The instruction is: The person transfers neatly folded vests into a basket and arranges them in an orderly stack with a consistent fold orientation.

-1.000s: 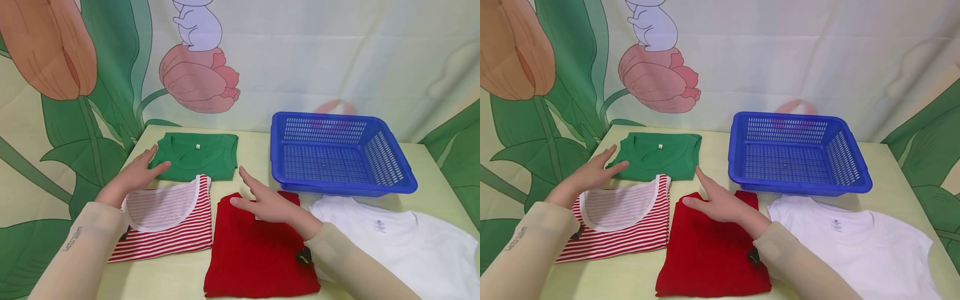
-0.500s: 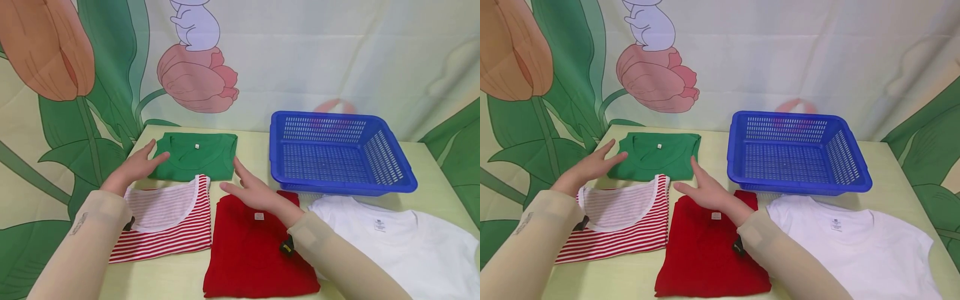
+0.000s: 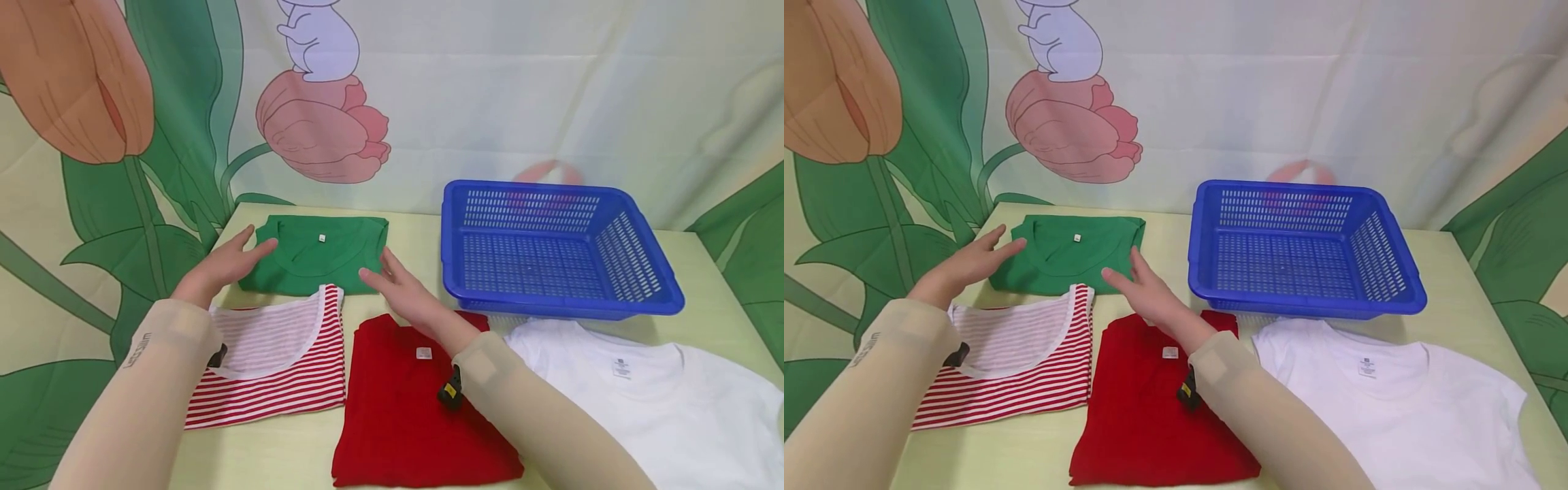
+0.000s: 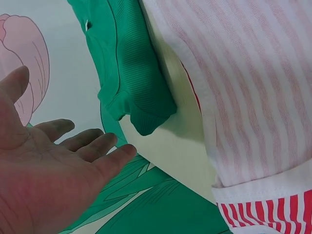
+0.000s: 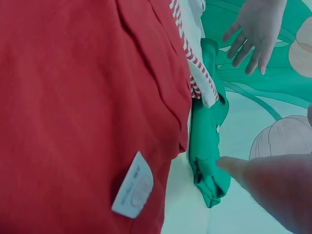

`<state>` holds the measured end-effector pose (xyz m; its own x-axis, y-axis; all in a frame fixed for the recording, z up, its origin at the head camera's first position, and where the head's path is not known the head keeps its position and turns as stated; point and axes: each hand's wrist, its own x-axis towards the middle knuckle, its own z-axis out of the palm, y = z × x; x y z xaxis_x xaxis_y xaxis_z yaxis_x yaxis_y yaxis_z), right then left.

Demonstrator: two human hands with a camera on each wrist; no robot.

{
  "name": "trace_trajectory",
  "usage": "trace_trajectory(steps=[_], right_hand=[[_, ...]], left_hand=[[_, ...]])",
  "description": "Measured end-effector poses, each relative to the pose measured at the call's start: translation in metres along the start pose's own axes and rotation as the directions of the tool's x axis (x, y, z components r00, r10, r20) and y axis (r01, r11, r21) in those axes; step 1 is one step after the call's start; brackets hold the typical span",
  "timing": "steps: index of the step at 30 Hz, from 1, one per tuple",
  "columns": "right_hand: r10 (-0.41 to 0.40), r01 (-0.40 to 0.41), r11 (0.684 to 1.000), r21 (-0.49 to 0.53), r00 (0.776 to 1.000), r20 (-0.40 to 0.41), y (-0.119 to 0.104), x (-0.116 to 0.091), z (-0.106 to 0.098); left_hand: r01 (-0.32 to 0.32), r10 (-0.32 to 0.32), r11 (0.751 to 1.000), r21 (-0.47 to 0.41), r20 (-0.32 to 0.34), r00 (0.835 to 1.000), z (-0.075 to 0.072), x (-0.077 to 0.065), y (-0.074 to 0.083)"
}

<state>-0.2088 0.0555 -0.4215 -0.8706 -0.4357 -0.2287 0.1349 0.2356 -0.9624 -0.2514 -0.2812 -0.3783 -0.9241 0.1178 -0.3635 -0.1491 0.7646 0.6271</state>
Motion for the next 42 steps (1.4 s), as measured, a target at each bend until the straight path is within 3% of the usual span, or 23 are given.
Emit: trace_trajectory(steps=[9,21,32,42], right_hand=[[0.033,-0.026,0.993,0.116,0.998,-0.061,0.001,0.011,0.004],[0.080,-0.055,0.980,0.193,0.989,-0.125,-0.001,0.026,0.008],[0.128,-0.062,0.946,0.318,0.973,-0.192,0.007,0.036,0.010],[0.170,-0.066,0.928,0.366,0.951,-0.259,0.010,0.043,0.012]], left_hand=[[0.011,-0.011,1.000,-0.028,-0.013,1.000,0.000,0.005,0.000],[0.054,-0.052,0.994,-0.100,0.024,0.998,-0.004,0.011,-0.005],[0.079,-0.077,0.994,-0.076,0.033,0.997,-0.002,0.013,0.000],[0.101,-0.098,0.993,-0.056,0.046,0.994,-0.002,0.015,-0.004]])
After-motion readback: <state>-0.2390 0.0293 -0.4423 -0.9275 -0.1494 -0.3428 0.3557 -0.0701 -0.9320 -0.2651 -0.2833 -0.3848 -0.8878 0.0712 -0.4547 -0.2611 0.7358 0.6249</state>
